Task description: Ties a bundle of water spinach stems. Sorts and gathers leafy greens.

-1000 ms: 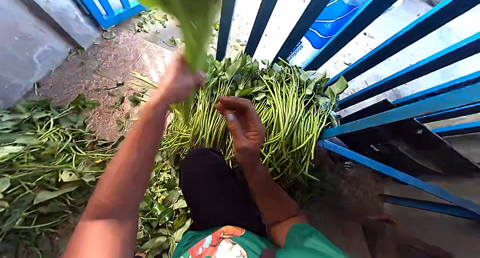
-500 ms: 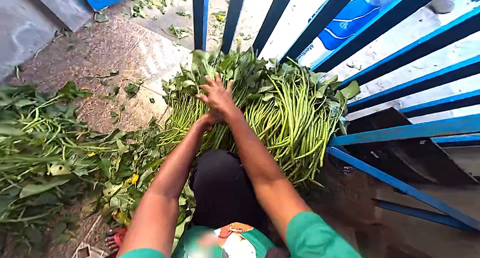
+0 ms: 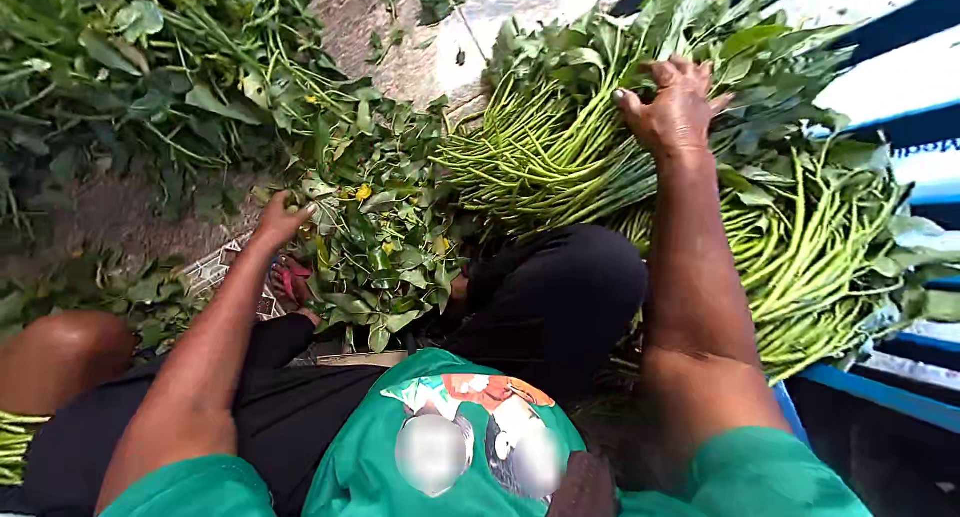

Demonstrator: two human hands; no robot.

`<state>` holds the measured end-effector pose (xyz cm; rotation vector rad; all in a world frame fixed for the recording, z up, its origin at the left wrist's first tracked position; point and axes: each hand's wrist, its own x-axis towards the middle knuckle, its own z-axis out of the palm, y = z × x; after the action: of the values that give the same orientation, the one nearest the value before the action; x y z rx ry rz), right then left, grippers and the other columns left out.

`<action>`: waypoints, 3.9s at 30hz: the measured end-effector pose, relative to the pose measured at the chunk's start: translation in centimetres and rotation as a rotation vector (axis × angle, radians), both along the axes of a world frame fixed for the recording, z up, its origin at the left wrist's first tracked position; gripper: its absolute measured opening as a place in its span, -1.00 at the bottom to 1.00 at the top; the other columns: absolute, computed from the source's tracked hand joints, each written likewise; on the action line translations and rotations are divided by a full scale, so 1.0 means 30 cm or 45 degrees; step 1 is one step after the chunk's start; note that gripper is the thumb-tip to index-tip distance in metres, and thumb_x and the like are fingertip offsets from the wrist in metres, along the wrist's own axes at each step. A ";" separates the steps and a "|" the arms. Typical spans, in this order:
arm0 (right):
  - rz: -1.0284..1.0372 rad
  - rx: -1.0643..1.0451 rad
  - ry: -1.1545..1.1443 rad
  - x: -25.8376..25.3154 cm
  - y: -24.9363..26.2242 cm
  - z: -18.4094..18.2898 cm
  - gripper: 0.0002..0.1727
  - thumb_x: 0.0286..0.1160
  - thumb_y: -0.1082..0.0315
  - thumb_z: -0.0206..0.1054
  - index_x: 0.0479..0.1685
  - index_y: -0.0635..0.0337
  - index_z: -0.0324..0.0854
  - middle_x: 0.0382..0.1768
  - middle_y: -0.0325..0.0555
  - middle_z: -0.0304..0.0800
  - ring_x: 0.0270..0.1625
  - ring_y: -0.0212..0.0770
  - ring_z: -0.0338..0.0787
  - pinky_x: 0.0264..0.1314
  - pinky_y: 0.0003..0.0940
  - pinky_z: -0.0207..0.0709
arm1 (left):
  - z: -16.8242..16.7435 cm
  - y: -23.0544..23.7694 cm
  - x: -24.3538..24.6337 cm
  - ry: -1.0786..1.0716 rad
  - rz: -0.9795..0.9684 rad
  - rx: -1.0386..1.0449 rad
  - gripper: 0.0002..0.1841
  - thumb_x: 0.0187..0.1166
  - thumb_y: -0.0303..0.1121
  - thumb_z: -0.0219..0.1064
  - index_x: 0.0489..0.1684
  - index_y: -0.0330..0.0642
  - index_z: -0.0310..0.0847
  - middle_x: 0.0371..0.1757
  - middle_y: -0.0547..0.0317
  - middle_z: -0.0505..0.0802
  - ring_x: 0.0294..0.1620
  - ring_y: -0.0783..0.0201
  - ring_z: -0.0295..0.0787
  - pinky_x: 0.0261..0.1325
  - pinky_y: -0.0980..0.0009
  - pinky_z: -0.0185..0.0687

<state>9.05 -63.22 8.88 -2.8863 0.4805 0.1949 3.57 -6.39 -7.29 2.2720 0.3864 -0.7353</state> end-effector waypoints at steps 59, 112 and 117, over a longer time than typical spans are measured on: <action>1.184 0.114 0.478 0.367 1.310 -0.920 -0.30 0.69 0.55 0.08 0.84 -0.14 0.26 0.92 -0.03 -0.02 0.81 0.39 0.21 0.61 0.50 0.28 | -0.322 -0.239 -0.292 0.218 -0.040 0.177 -0.11 0.28 -0.46 0.56 0.78 -0.13 0.28 0.87 -0.26 0.12 0.73 -0.45 0.20 0.50 -0.45 0.35; 0.753 0.887 -0.169 -0.174 1.237 -0.354 -0.68 0.64 0.23 0.35 -0.08 0.38 0.79 -0.11 0.20 0.85 -0.08 0.13 0.86 0.09 0.17 0.70 | 0.175 -0.245 -0.066 -0.688 1.048 -0.839 -0.73 0.65 -0.36 0.40 0.12 -0.39 0.72 -0.07 0.00 0.87 -0.12 0.32 0.79 0.06 0.33 0.73; 0.778 0.989 -0.102 -0.215 1.214 -0.349 -0.63 0.61 0.16 0.39 -0.08 0.38 0.80 -0.02 0.23 0.86 0.12 0.22 0.81 0.31 0.27 0.55 | 0.206 -0.257 -0.116 -0.720 1.068 -0.978 -0.90 0.64 -0.50 0.36 -0.09 -0.38 0.69 -0.24 0.18 0.82 -0.28 0.44 0.74 -0.10 0.45 0.74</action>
<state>2.59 -26.79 -1.59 -2.1633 -0.4276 0.2773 0.09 -14.09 -1.10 1.3046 0.5879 0.1927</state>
